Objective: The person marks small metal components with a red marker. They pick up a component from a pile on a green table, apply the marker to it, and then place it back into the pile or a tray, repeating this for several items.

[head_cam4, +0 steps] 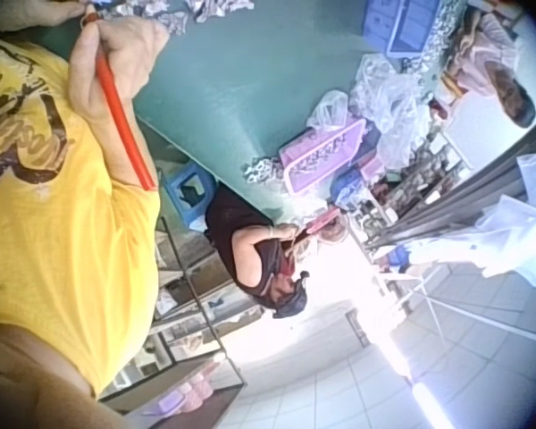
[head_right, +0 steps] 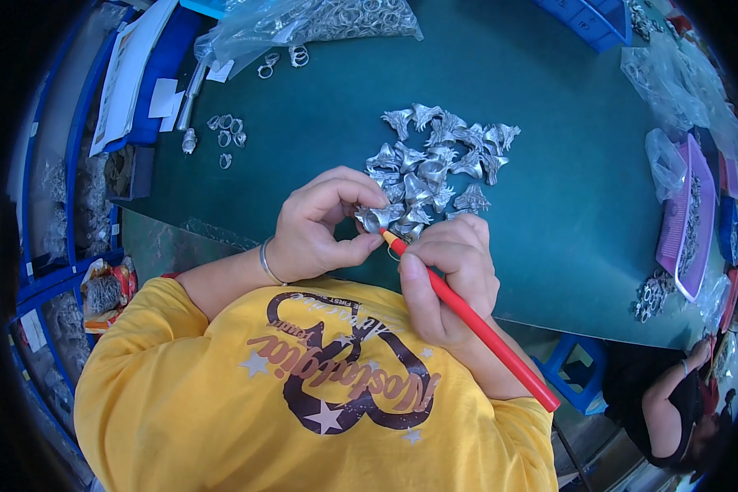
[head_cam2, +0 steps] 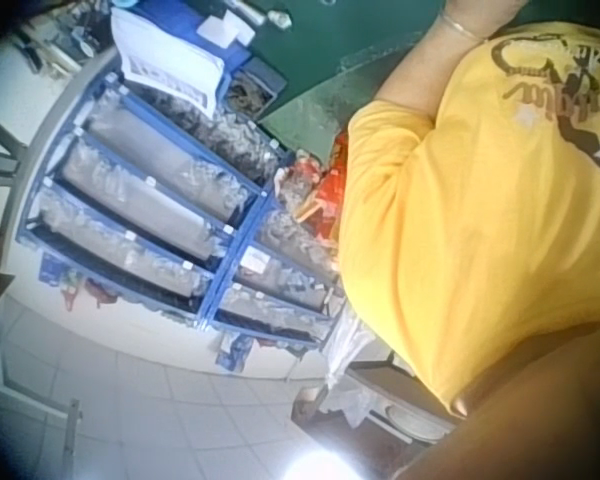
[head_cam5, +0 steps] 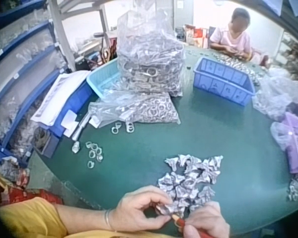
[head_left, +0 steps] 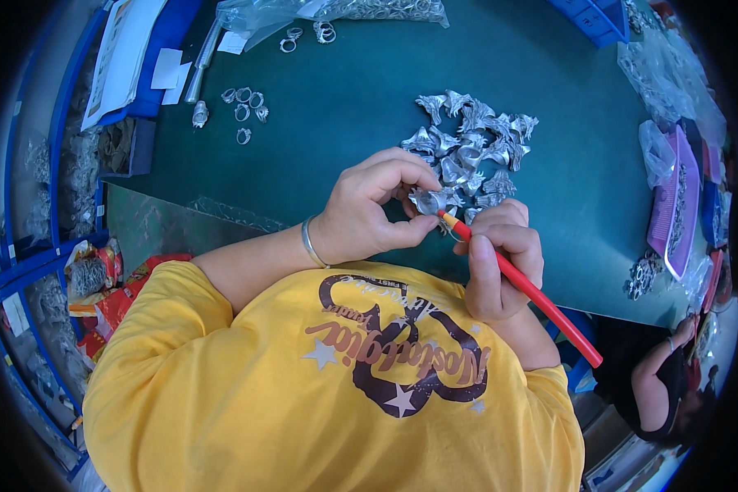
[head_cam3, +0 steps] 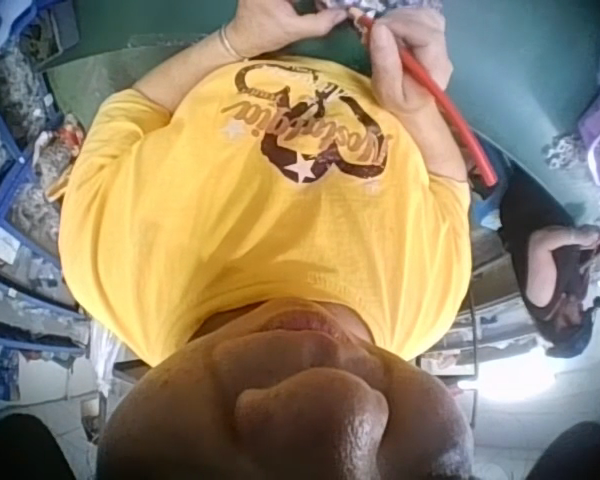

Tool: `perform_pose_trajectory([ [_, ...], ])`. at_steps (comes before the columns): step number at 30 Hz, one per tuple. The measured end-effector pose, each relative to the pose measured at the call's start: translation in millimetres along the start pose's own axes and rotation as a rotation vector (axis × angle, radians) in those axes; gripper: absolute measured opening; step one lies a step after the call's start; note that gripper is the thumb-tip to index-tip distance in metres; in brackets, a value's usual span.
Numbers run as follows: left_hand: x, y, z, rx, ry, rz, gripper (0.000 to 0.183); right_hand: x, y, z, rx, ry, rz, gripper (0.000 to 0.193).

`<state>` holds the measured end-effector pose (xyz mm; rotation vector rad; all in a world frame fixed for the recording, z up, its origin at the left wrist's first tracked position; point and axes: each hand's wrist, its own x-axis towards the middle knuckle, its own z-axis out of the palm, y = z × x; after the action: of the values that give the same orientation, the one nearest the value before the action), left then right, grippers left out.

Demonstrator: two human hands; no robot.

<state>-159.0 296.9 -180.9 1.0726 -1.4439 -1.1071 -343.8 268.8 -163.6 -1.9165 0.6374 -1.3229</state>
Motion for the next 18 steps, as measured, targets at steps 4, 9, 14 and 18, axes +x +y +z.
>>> perform_pose_trajectory([
  [4, -0.3, -0.5, -0.1, 0.008, -0.002, -0.002, 0.035, 0.9, -0.1, -1.1, -0.080, -0.021, -0.015, 0.014],
  [9, -1.6, -1.2, -1.1, -0.007, -0.027, 0.052, 0.039, -6.2, 2.6, -3.9, -0.061, 0.043, 0.076, 0.012],
  [14, -3.3, -4.4, 0.9, -0.014, 0.001, 0.091, 0.046, -4.3, -0.1, -6.2, 0.022, 0.031, 0.018, 0.010],
  [18, -4.9, -3.3, 1.0, -0.003, -0.026, 0.074, 0.048, -5.5, 1.2, -2.6, 0.016, 0.011, 0.003, 0.012],
])
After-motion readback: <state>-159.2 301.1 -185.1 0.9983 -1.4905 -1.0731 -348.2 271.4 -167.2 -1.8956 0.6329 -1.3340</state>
